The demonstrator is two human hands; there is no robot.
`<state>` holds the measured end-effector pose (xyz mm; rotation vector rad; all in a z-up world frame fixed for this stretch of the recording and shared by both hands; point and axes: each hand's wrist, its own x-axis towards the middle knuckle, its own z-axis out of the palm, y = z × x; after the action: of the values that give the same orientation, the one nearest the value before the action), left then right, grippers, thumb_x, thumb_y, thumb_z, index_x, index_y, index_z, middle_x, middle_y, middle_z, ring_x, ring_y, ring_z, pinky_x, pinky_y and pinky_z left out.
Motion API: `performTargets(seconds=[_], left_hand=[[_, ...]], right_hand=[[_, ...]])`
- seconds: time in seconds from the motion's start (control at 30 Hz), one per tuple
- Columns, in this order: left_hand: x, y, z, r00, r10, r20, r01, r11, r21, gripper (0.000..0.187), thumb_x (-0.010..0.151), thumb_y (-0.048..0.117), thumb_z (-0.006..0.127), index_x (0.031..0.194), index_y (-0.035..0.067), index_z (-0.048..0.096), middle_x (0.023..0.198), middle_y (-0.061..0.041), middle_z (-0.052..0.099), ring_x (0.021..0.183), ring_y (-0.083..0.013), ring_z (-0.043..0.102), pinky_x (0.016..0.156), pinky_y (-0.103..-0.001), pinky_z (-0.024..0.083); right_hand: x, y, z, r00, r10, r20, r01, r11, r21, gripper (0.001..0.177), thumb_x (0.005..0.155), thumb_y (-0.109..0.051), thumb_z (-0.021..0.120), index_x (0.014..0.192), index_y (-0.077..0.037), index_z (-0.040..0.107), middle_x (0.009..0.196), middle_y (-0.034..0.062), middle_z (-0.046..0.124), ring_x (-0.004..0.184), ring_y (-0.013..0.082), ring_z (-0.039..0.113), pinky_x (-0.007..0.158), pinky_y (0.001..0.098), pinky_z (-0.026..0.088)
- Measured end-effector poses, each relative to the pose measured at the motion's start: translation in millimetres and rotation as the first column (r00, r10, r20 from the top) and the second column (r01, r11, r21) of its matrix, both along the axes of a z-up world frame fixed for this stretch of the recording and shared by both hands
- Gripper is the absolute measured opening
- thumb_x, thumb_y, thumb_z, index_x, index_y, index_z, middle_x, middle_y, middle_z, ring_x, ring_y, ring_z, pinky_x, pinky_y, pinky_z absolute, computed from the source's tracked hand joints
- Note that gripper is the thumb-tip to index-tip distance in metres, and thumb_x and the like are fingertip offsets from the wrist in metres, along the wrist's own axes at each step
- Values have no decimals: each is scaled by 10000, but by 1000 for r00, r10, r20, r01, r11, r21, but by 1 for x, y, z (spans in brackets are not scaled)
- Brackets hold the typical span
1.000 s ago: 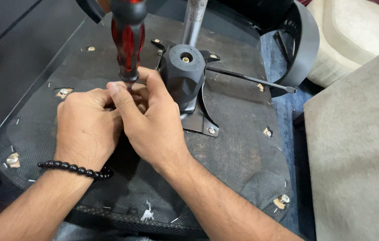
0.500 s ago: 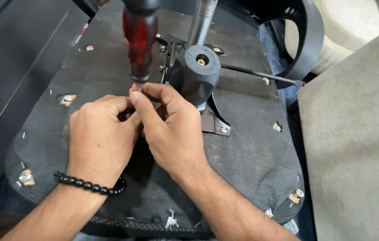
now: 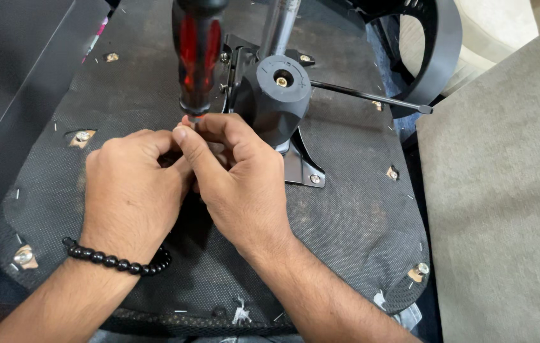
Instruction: The person uses a screwdriver to tighten screws on the underside of an office chair base. They repeatedly adjust the screwdriver and apply torque to secure the metal bracket to the chair frame.
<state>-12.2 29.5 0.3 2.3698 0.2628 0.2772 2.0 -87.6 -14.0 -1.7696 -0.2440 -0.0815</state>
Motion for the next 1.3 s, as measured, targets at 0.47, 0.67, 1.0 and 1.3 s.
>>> performTargets(seconds=[0.47, 0.67, 1.0, 1.3], left_hand=[[7, -2, 2, 993, 49, -111, -55, 997, -48, 305, 896, 373, 752, 924, 70, 781, 780, -87, 781, 686, -219, 759, 636, -369, 582], [-1, 4, -7, 1000, -15, -7, 15, 999, -31, 255, 910, 315, 736, 945, 67, 782, 837, -96, 773, 682, -236, 749, 622, -379, 576], [-9, 4, -3, 1000, 6, -16, -8, 997, -79, 234, 929, 300, 700, 1005, 103, 801, 810, -117, 771, 645, -270, 740, 607, -397, 564], [-12, 1, 6, 1000, 4, -17, -7, 981, -195, 262, 890, 302, 732, 974, 58, 780, 797, -112, 785, 687, -226, 784, 636, -353, 596]], right_hand=[[-2, 0, -5, 993, 49, 111, -48, 999, -8, 260, 1084, -187, 568, 1235, 0, 665, 1106, 99, 790, 1008, 147, 768, 838, 261, 636], [-2, 0, -9, 975, 112, 190, -107, 994, -35, 270, 1114, -144, 493, 1295, 27, 598, 1250, 141, 746, 1222, 226, 735, 1002, 316, 632], [-6, 2, 1, 985, 98, 143, -98, 995, -8, 272, 1050, -192, 576, 1188, 26, 490, 1142, 148, 774, 1086, 211, 768, 913, 317, 630], [-9, 1, -2, 986, 37, 163, -25, 997, -72, 212, 1047, -148, 531, 1197, -1, 551, 1154, 137, 768, 1003, 211, 783, 850, 327, 629]])
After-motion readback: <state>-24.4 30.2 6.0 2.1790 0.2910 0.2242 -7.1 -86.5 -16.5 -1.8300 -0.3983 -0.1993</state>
